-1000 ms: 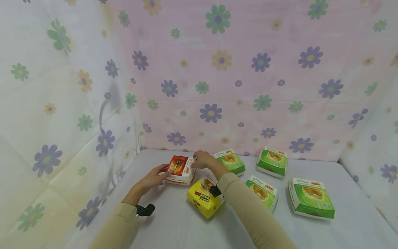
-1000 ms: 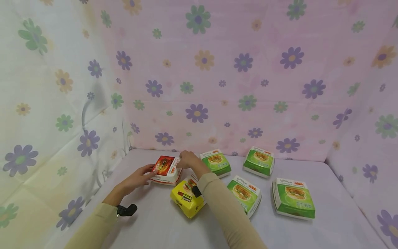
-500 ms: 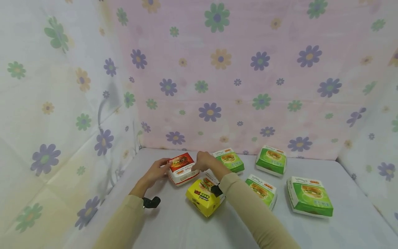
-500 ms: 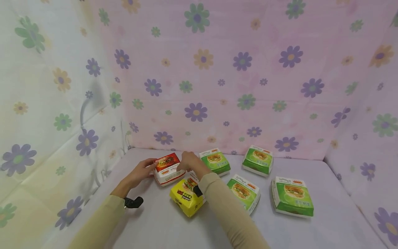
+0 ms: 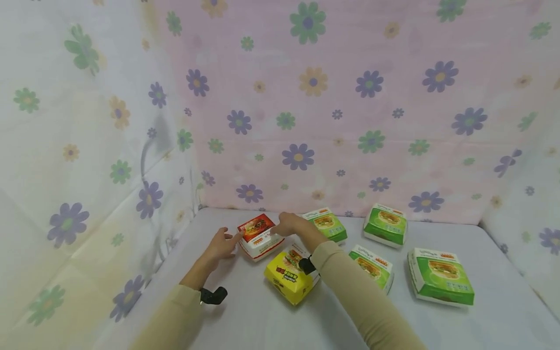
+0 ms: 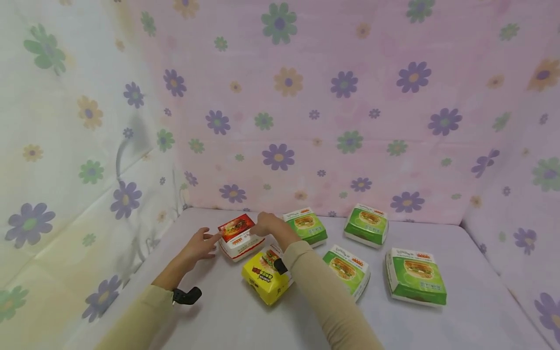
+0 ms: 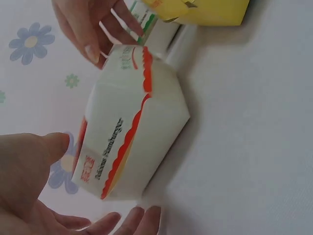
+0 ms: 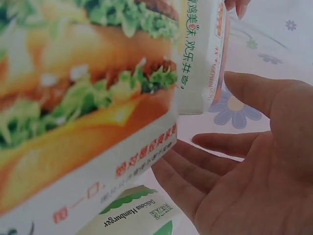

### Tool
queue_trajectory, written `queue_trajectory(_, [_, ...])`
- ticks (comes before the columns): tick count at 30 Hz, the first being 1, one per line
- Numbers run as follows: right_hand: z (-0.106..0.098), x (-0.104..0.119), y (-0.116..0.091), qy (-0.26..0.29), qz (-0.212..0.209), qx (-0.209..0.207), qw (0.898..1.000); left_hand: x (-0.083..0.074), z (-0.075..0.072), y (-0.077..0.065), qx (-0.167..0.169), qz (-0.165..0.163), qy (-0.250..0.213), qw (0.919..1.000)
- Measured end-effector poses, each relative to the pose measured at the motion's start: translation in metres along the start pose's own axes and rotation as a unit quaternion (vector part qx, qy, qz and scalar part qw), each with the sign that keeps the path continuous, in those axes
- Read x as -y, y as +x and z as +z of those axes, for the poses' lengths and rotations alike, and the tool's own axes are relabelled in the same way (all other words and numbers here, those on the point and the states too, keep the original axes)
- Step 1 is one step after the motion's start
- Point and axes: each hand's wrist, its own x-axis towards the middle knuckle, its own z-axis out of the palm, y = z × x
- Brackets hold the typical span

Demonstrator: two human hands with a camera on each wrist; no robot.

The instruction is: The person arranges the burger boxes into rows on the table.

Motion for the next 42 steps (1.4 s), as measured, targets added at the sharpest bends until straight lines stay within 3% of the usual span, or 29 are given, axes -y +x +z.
queue_trajectory(8, [0.004,0.004,0.001,-0.036,-0.016,0.030,0.999,-0.003,0.011,0.004,0.011,-0.004,-0.011,0.9999])
queue_trajectory(11, [0.006,0.008,-0.001,-0.022,-0.015,0.038,0.999,-0.007,0.013,0.010,0.009,0.004,-0.007,0.9999])
queue_trajectory(19, [0.005,0.011,-0.006,-0.019,-0.002,0.019,1.000,-0.012,0.014,0.024,0.013,0.018,0.016,0.9996])
queue_trajectory(25, [-0.006,0.001,-0.006,-0.014,0.007,0.015,1.000,-0.011,0.008,0.017,0.014,0.017,0.017,0.9996])
queue_trajectory(33, [-0.009,-0.010,0.000,0.029,0.001,0.018,0.999,-0.008,0.008,0.003,0.043,0.007,0.030,0.9986])
queue_trajectory(42, [0.004,-0.004,0.003,0.002,0.020,0.032,0.999,-0.007,0.011,0.008,0.064,0.032,0.023,0.9972])
